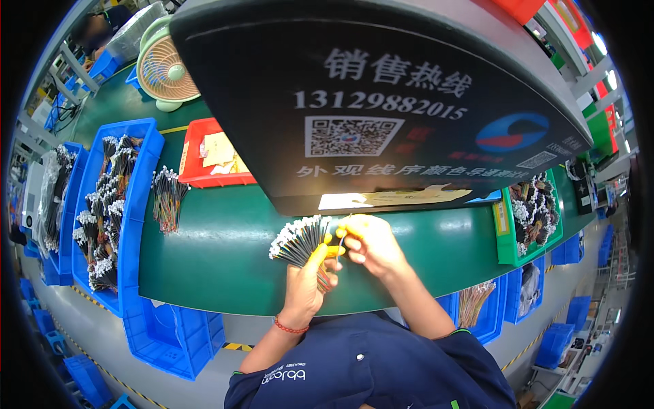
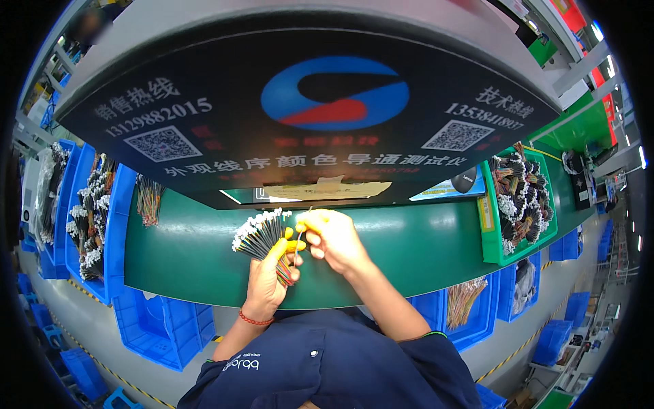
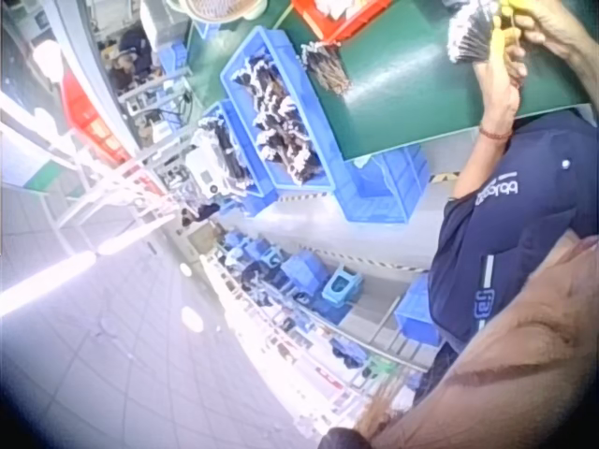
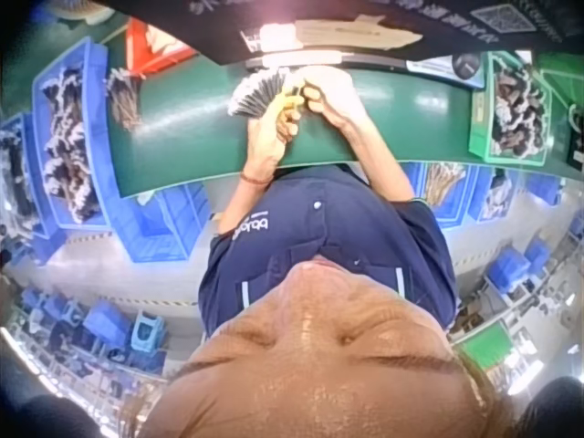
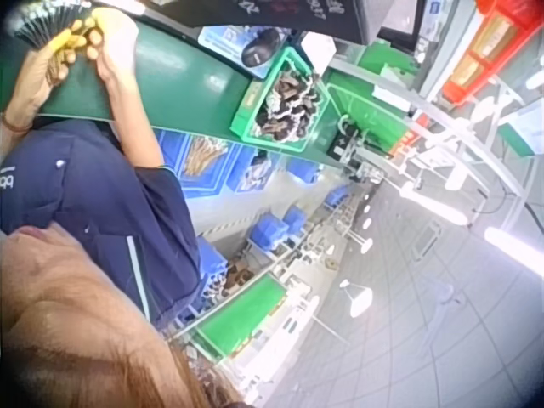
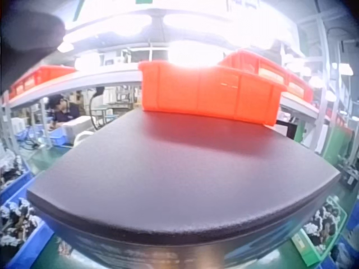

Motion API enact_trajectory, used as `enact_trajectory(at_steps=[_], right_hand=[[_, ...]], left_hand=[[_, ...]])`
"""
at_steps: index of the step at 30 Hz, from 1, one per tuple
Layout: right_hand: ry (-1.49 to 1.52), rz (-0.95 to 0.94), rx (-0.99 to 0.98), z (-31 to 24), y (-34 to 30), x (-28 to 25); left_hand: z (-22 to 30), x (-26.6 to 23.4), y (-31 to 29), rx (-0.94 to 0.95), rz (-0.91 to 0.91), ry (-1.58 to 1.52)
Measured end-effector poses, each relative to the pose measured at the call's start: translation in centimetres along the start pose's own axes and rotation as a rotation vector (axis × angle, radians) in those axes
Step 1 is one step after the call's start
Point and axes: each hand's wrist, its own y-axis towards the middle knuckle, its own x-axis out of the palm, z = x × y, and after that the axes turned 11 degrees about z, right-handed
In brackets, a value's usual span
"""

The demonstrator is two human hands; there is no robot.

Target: The recorder is assembling and bundling electronic wires at a factory workstation.

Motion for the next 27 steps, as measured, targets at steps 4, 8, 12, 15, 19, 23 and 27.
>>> enact_trajectory(at_steps=[4, 8, 12, 15, 19, 23, 27], right_hand=[[0.25, -0.054, 0.23, -0.3, 1.4, -1.6], [0.401, -0.142, 0.294, 0.5, 1.8, -2.1], [0.419, -0.05, 0.27, 0.8, 1.8, -1.8], [-0.008, -0.008, 0.053, -0.1, 0.7, -0.7], [-0.896, 0.211, -0.789, 1.7, -0.1, 0.2], [-0.275, 0.028, -0.356, 2.3, -0.2, 0.5], [-0.108, 0.016, -0.001, 0.4, -0.1, -0.3]], left_hand=[[0.4, -0.2, 0.0, 0.064, -0.022, 0.02], [0.3, -0.3, 0.0, 0.066, -0.007, -0.01], [0.5, 0.1, 0.0, 0.074, 0.024, 0.025], [0.5, 0.0, 0.1, 0.06, 0.022, 0.034], [-0.1, -0.1, 0.4, 0.062, -0.024, 0.022], [-0.3, 0.5, 0.1, 0.033, -0.034, -0.028], [0.2, 0.3, 0.1, 0.002, -0.011, -0.001]])
